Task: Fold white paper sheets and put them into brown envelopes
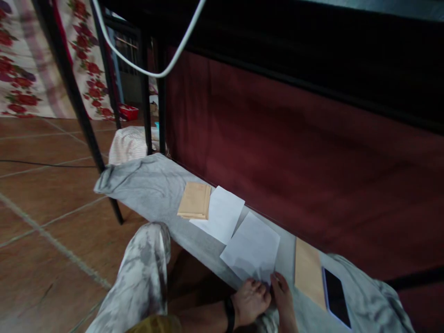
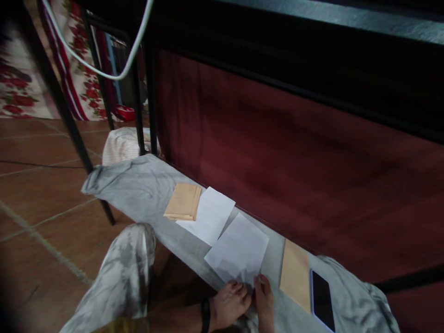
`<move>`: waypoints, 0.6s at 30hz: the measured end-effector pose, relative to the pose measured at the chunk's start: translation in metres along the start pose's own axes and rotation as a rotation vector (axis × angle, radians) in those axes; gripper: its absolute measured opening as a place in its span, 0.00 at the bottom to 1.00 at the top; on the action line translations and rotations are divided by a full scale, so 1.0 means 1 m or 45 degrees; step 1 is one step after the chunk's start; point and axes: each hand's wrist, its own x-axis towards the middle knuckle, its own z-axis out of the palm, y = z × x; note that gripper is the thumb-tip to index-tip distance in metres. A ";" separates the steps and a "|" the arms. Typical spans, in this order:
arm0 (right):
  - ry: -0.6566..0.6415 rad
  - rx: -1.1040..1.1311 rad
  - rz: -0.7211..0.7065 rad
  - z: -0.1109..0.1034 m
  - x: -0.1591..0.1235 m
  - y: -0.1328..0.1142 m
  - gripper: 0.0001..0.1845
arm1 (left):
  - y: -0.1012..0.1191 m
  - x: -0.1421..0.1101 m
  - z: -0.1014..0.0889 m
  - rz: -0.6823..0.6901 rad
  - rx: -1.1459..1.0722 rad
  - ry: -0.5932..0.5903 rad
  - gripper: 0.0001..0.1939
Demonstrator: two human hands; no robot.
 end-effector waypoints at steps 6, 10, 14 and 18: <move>-0.066 0.006 0.065 0.005 0.014 0.007 0.30 | -0.029 -0.011 -0.002 -0.153 -0.215 0.003 0.17; 0.009 -0.038 0.040 -0.005 0.016 0.021 0.31 | -0.060 -0.022 -0.007 -0.371 -0.197 0.034 0.27; 0.065 -0.132 -0.009 -0.005 0.013 0.031 0.34 | -0.071 -0.025 0.001 -0.501 -0.139 -0.026 0.35; 0.135 -0.362 -0.195 -0.004 0.009 0.026 0.32 | -0.065 -0.022 0.009 -0.555 -0.098 -0.054 0.34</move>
